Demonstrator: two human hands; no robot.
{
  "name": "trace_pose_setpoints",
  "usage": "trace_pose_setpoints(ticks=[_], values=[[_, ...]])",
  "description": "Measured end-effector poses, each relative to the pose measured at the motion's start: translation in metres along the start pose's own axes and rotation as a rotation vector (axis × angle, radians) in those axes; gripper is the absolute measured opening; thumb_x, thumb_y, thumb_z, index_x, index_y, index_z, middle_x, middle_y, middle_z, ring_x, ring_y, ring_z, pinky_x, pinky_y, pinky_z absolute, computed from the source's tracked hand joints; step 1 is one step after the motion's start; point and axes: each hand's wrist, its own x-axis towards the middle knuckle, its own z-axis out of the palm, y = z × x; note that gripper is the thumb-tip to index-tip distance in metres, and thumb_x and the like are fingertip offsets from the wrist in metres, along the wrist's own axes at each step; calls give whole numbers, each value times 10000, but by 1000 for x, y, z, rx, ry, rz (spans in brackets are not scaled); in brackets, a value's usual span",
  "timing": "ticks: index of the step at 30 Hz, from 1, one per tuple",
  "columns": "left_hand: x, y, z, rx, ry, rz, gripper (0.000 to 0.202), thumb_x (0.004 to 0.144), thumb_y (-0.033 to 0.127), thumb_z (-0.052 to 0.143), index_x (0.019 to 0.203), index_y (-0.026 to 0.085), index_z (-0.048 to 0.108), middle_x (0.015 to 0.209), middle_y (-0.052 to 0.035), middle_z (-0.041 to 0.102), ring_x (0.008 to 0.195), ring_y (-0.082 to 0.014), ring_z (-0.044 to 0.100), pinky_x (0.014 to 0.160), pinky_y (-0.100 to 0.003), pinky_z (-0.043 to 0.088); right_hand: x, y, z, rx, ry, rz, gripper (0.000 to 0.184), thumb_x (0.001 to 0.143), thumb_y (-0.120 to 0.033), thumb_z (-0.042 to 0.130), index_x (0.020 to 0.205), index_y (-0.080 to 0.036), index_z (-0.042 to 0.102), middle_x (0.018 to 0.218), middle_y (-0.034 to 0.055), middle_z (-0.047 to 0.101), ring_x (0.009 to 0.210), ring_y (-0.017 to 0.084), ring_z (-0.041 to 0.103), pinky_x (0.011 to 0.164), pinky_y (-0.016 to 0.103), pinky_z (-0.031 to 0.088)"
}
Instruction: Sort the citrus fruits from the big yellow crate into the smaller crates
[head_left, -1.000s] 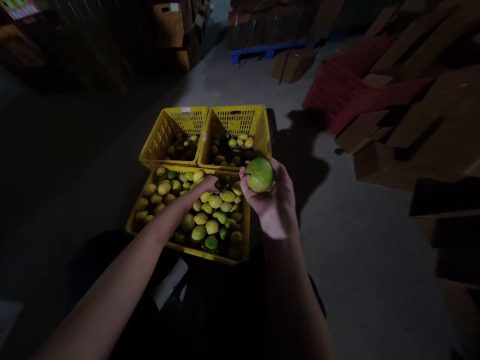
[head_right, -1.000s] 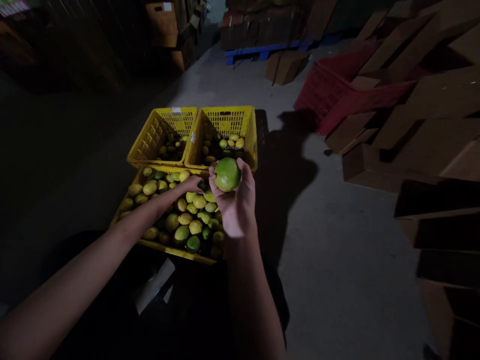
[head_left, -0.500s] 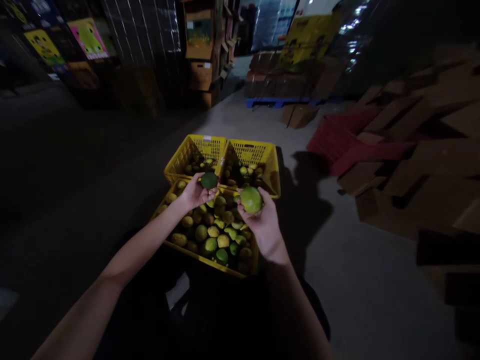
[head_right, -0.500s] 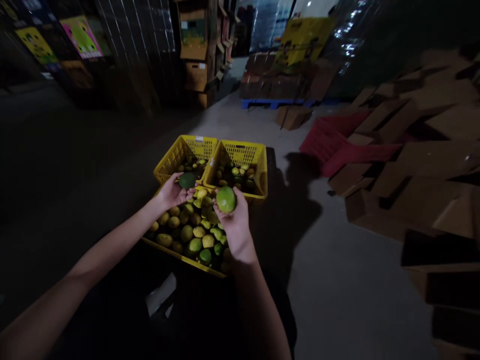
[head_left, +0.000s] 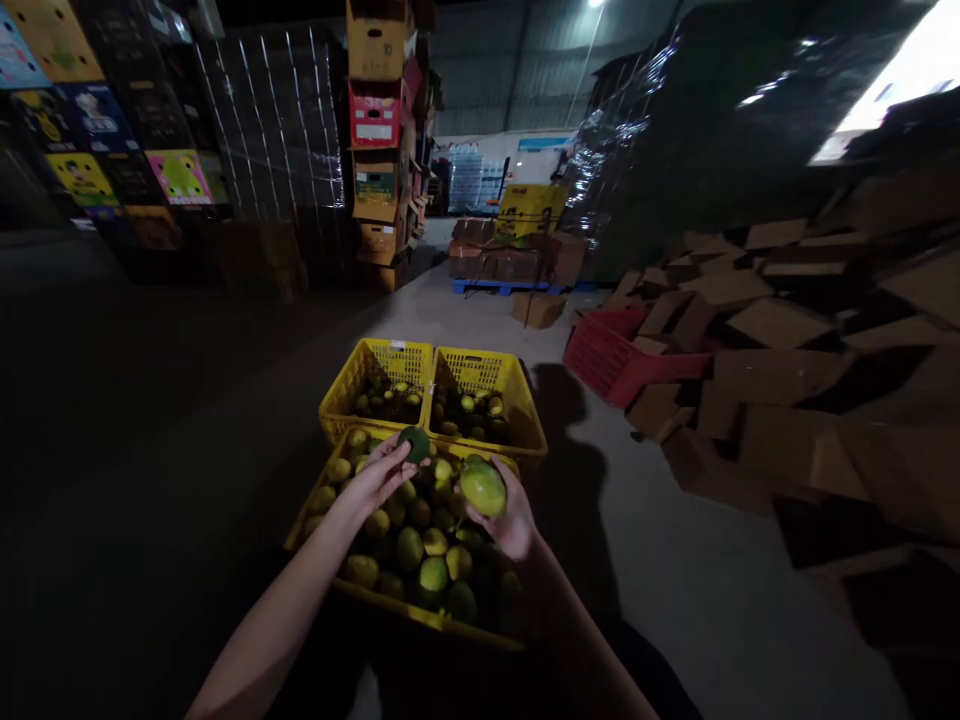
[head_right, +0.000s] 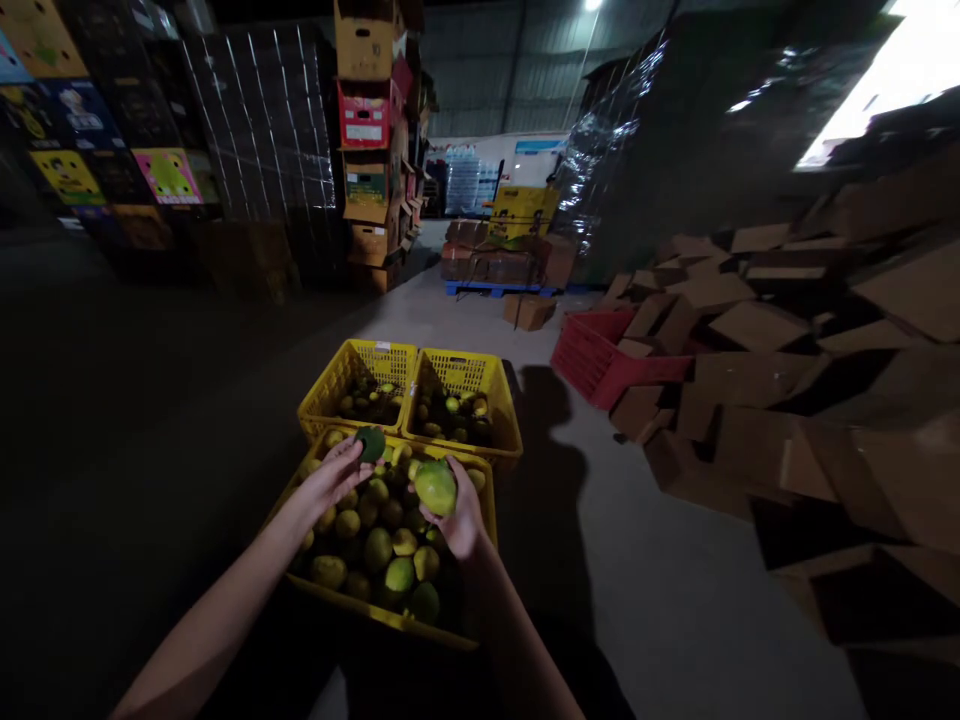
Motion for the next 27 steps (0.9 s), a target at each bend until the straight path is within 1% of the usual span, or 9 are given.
trace_pose_setpoints(ticks=[4,6,8,11,14,17,22,25,27], values=[[0,-2,6,62,-102,115,522,502,320,849,977,197,670,921,-41,673,775,-154,647,765,-262,495,-7,2,0,57,-6,-64,244,720,-437,662,762,-201,617,695,7,686,548,147,599,430,234,415],[-2,-5,9,71,-150,197,564,467,245,865,999,218,680,990,-37,667,860,-167,636,826,-275,479,-8,5,4,116,-33,-107,230,724,-432,667,762,-209,629,756,1,695,604,150,612,470,243,441],[-3,-9,12,106,-174,254,577,439,185,870,987,228,695,1020,-34,663,923,-178,617,853,-275,465,-8,7,8,148,-72,-159,230,740,-437,653,743,-207,643,757,3,690,621,153,606,457,241,428],[-3,-13,13,180,-204,270,586,444,154,862,1002,230,699,1020,-37,663,946,-190,604,855,-286,458,-9,10,15,141,-139,-213,266,746,-457,640,732,-192,664,727,16,678,587,146,579,438,241,407],[-2,-15,13,204,-223,282,587,454,148,855,1013,232,695,1012,-39,664,950,-195,600,858,-298,453,-10,8,18,127,-157,-191,306,736,-483,635,717,-180,678,689,23,670,538,134,558,453,244,419],[-1,-14,13,218,-229,302,584,422,143,862,978,224,701,1017,-46,666,976,-208,594,871,-310,448,-10,5,18,116,-151,-168,363,745,-531,599,681,-182,679,625,21,647,496,126,541,439,239,411],[0,-14,13,229,-194,288,606,387,193,880,967,209,706,1016,-55,675,973,-227,601,884,-325,441,-6,4,14,107,-154,-152,386,744,-558,577,666,-192,671,603,21,635,460,131,523,411,251,401],[1,-18,11,153,-156,270,582,403,310,882,944,183,710,947,-68,691,923,-235,616,875,-351,449,-3,6,14,171,-112,-140,275,743,-472,621,673,-208,659,628,9,652,537,140,572,426,240,424],[0,-20,9,88,-131,230,565,443,396,862,934,168,701,919,-81,693,920,-251,621,876,-376,453,1,8,14,208,-36,-108,185,744,-410,640,709,-229,653,670,-5,672,621,149,609,492,245,477]])
